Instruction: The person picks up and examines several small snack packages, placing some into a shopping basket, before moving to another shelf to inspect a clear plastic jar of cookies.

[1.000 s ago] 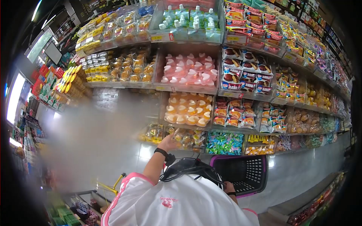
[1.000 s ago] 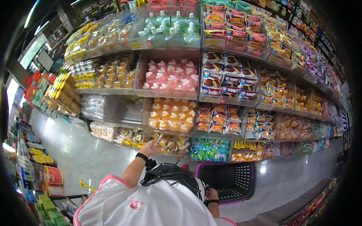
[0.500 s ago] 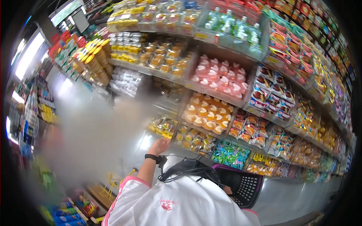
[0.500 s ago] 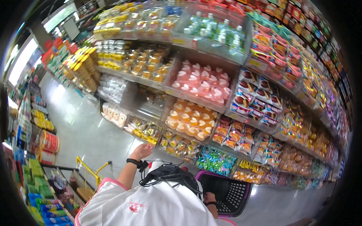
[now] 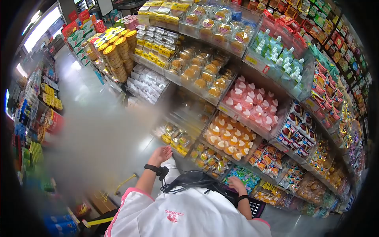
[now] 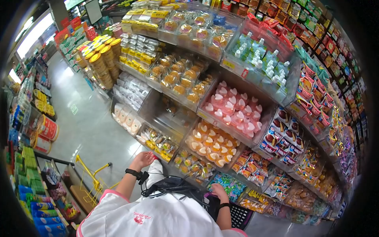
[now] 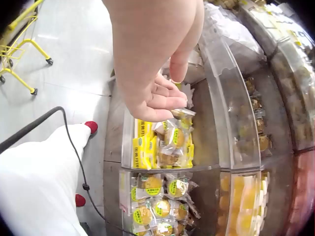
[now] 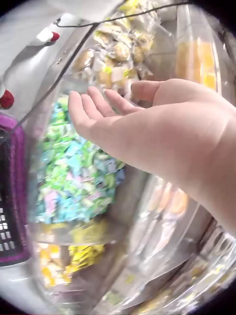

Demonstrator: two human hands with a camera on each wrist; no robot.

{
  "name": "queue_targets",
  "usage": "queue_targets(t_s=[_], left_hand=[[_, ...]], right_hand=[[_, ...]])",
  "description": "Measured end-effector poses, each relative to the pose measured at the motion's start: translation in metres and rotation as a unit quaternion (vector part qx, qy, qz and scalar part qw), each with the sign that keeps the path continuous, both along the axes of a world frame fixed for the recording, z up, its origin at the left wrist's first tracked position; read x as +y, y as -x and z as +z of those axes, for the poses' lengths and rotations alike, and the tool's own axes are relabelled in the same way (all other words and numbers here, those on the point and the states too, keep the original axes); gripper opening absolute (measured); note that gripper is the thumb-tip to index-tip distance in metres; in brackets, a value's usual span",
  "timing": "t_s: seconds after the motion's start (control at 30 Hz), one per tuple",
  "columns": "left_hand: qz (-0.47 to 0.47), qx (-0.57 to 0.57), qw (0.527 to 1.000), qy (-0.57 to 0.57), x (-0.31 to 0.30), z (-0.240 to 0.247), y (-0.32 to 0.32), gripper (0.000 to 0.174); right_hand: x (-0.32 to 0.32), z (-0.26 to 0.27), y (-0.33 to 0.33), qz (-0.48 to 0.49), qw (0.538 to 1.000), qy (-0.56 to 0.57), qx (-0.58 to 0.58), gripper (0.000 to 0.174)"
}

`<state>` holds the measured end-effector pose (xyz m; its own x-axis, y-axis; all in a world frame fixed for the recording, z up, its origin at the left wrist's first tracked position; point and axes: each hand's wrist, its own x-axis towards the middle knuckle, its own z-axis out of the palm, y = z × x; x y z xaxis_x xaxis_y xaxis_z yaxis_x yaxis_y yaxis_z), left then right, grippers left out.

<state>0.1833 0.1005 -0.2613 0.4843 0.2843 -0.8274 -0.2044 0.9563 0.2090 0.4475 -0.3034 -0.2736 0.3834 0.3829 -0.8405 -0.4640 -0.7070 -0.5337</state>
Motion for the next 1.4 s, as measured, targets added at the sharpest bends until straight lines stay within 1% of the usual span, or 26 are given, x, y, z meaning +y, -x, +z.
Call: queue_targets(t_s=[0.1,0.13,0.2,0.3,0.37,0.4,0.5,0.6,0.67,0.7,0.73,0.77,0.8,0.83,0.9,0.97,1.0,1.03,1.07,1.1,1.17,1.2,1.23,1.3,1.33,1.4], left_hand=[[-0.090,-0.091,0.992,0.015,0.036,0.007,-0.033,0.014],[-0.100,-0.087,0.991,-0.009,0.041,0.028,-0.048,0.015],[-0.119,-0.142,0.983,0.003,0.062,0.036,-0.073,0.018],[-0.123,-0.200,0.970,0.066,0.094,0.052,-0.100,0.017],[-0.114,-0.226,0.954,0.160,0.116,0.035,-0.111,0.016],[-0.120,-0.183,0.960,0.174,0.122,0.049,-0.115,0.015],[-0.171,-0.168,0.967,0.090,0.140,0.083,-0.135,0.015],[-0.229,-0.121,0.965,0.048,0.168,0.085,-0.156,0.017],[-0.237,-0.038,0.971,0.017,0.183,0.060,-0.175,0.018],[-0.263,-0.062,0.961,-0.056,0.188,0.059,-0.179,0.011],[-0.287,-0.088,0.945,-0.127,0.191,0.061,-0.184,0.008],[-0.308,-0.114,0.924,-0.198,0.193,0.059,-0.187,0.013],[-0.348,-0.137,0.877,-0.301,0.195,0.021,-0.197,0.013],[-0.396,-0.103,0.817,-0.407,0.196,-0.017,-0.206,0.011],[-0.457,-0.033,0.654,-0.601,0.201,-0.067,-0.228,0.018],[-0.437,-0.001,0.486,-0.757,0.206,-0.032,-0.229,0.030],[-0.501,0.003,0.427,-0.753,0.211,-0.027,-0.236,0.031],[-0.512,0.017,0.387,-0.767,0.212,-0.031,-0.239,0.031],[-0.478,0.050,0.437,-0.760,0.208,-0.030,-0.237,0.026],[-0.509,0.053,0.427,-0.746,0.211,-0.022,-0.238,0.026],[-0.528,0.024,0.498,-0.687,0.216,-0.024,-0.232,0.028],[-0.532,0.054,0.442,-0.721,0.213,-0.059,-0.238,0.028],[-0.577,0.037,0.427,-0.695,0.219,-0.042,-0.232,0.029],[-0.689,0.061,0.325,-0.645,0.223,-0.064,-0.237,0.037],[-0.649,0.065,0.296,-0.697,0.221,-0.066,-0.236,0.035],[-0.563,0.076,0.235,-0.789,0.216,-0.068,-0.230,0.031]], right_hand=[[0.067,0.040,-0.007,0.098,0.994,-0.028,0.037,0.027],[0.090,0.056,-0.006,0.121,0.991,-0.040,0.042,0.028],[0.141,0.085,-0.003,0.169,0.982,-0.065,0.051,0.030],[0.216,0.104,0.000,0.245,0.963,-0.111,-0.030,0.031],[0.270,0.125,0.000,0.205,0.967,-0.150,-0.023,0.031],[0.292,0.131,0.002,0.184,0.968,-0.170,-0.020,0.031],[0.347,0.104,-0.003,0.101,0.979,-0.172,-0.050,0.033],[0.388,0.085,-0.008,0.121,0.980,-0.075,-0.141,0.037],[0.401,0.050,-0.010,0.165,0.950,0.001,-0.266,0.041],[0.406,0.039,-0.011,0.184,0.926,0.042,-0.326,0.043],[0.413,0.052,-0.006,0.174,0.923,0.064,-0.336,0.045],[0.415,0.044,-0.007,0.187,0.917,0.103,-0.338,0.052],[0.417,0.041,-0.003,0.168,0.910,0.120,-0.358,0.056],[0.418,0.041,0.001,0.150,0.903,0.137,-0.378,0.061],[0.418,0.041,-0.001,0.169,0.897,0.178,-0.368,0.067],[0.425,0.055,-0.001,0.177,0.893,0.203,-0.360,0.069],[0.425,0.049,-0.005,0.176,0.893,0.193,-0.367,0.069],[0.423,0.038,-0.007,0.176,0.891,0.184,-0.375,0.069],[0.417,0.019,-0.009,0.181,0.877,0.165,-0.414,0.068],[0.413,-0.001,-0.013,0.186,0.860,0.147,-0.452,0.068],[0.422,0.017,-0.006,0.261,0.819,0.244,-0.450,0.061],[0.426,0.034,-0.004,0.284,0.813,0.252,-0.441,0.060],[0.431,0.048,-0.003,0.306,0.808,0.259,-0.431,0.058],[0.447,0.084,0.005,0.293,0.826,0.241,-0.417,0.050],[0.452,0.093,0.003,0.286,0.835,0.231,-0.409,0.047],[0.440,0.053,-0.006,0.291,0.824,0.200,-0.443,0.038]])
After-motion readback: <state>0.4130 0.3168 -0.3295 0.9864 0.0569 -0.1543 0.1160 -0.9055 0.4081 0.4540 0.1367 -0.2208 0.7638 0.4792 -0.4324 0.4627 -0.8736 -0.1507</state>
